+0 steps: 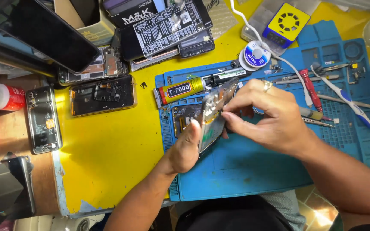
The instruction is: The person assembles a smartphone by connecting internal components and attaching the screen. They then apply adhesive to the back of the device and attach a new back cover. Finally, they use a plastic tool to pry open the device again.
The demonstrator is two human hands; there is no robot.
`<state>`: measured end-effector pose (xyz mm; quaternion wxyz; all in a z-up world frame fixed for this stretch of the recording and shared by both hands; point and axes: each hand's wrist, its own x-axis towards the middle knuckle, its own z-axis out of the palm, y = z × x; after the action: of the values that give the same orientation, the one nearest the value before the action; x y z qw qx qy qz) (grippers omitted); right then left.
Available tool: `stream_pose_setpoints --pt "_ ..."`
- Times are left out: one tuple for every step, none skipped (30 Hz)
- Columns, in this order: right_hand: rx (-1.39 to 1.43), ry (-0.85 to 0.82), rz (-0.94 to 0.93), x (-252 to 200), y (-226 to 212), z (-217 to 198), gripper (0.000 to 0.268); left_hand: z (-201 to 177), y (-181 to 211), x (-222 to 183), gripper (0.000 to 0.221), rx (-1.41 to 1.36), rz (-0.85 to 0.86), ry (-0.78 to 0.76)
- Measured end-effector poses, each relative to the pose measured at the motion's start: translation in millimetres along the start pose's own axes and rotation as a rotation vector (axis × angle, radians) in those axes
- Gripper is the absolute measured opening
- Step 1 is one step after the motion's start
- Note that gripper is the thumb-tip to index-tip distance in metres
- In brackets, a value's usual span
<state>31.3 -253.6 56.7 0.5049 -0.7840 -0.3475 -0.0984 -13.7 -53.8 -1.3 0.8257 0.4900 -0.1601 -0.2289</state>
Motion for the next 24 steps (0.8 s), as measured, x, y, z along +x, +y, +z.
stream_pose_setpoints --pt "0.008 0.02 0.009 0 -2 0 0.01 5 9 3 0.089 0.108 0.055 -0.012" --pt "0.017 0.04 0.018 0 -4 0 0.009 11 18 6 0.093 0.215 0.11 -0.024" --pt "0.021 0.047 0.02 0 -5 2 0.009 8 16 4 0.093 0.221 0.104 -0.026" --pt "0.012 0.06 0.029 0 -6 2 0.009 6 15 3 0.091 0.36 0.145 -0.012" --pt "0.002 0.075 0.04 0 -7 2 0.01 4 13 2 0.09 0.499 0.185 -0.002" --pt "0.005 0.085 0.042 -1 -8 3 0.01 4 14 2 0.09 0.505 0.179 -0.008" --pt "0.017 0.079 0.078 -1 -9 2 0.01 3 14 2 0.093 0.545 0.178 0.012" --pt "0.03 0.073 0.115 -1 -11 2 0.01 3 15 1 0.096 0.586 0.177 0.032" --pt "0.027 0.076 0.11 -1 -11 1 0.01 2 14 1 0.096 0.589 0.181 0.029" --pt "0.033 0.072 0.128 -1 -12 0 0.009 1 13 1 0.095 0.623 0.188 0.046" --pt "0.039 0.062 0.146 0 -14 -1 0.009 1 12 0 0.095 0.654 0.196 0.066" --pt "0.035 0.061 0.142 0 -14 -2 0.009 0 10 0 0.095 0.654 0.201 0.067" --pt "0.053 0.055 0.174 0 -15 -2 0.009 -1 8 0 0.092 0.68 0.251 0.067" --pt "0.071 0.049 0.206 -1 -15 -3 0.009 -3 6 0 0.089 0.707 0.3 0.067" --pt "0.07 0.045 0.206 -1 -14 -2 0.009 -3 5 1 0.089 0.705 0.302 0.07" --pt "0.099 0.049 0.205 -2 -13 -1 0.009 -4 4 1 0.09 0.714 0.319 0.078" --pt "0.129 0.053 0.203 -2 -13 0 0.01 -5 3 1 0.091 0.724 0.336 0.086" --pt "0.129 0.05 0.203 -3 -13 2 0.01 -6 1 0 0.091 0.722 0.337 0.09" --pt "0.111 0.072 0.201 -4 -13 3 0.01 -7 -1 0 0.095 0.75 0.355 0.105" --pt "0.092 0.094 0.199 -4 -13 5 0.01 -8 -3 0 0.101 0.777 0.373 0.12" --pt "0.093 0.092 0.199 -5 -14 6 0.01 -8 -4 -1 0.101 0.777 0.373 0.122" --pt "0.147 0.108 0.214 -5 -14 8 0.011 -8 -6 -1 0.104 0.782 0.39 0.122" --pt "0.2 0.123 0.228 -5 -15 9 0.012 -8 -7 -1 0.108 0.788 0.41 0.122" --pt "0.2 0.12 0.226 -6 -14 11 0.012 -8 -7 -1 0.108 0.789 0.411 0.125"
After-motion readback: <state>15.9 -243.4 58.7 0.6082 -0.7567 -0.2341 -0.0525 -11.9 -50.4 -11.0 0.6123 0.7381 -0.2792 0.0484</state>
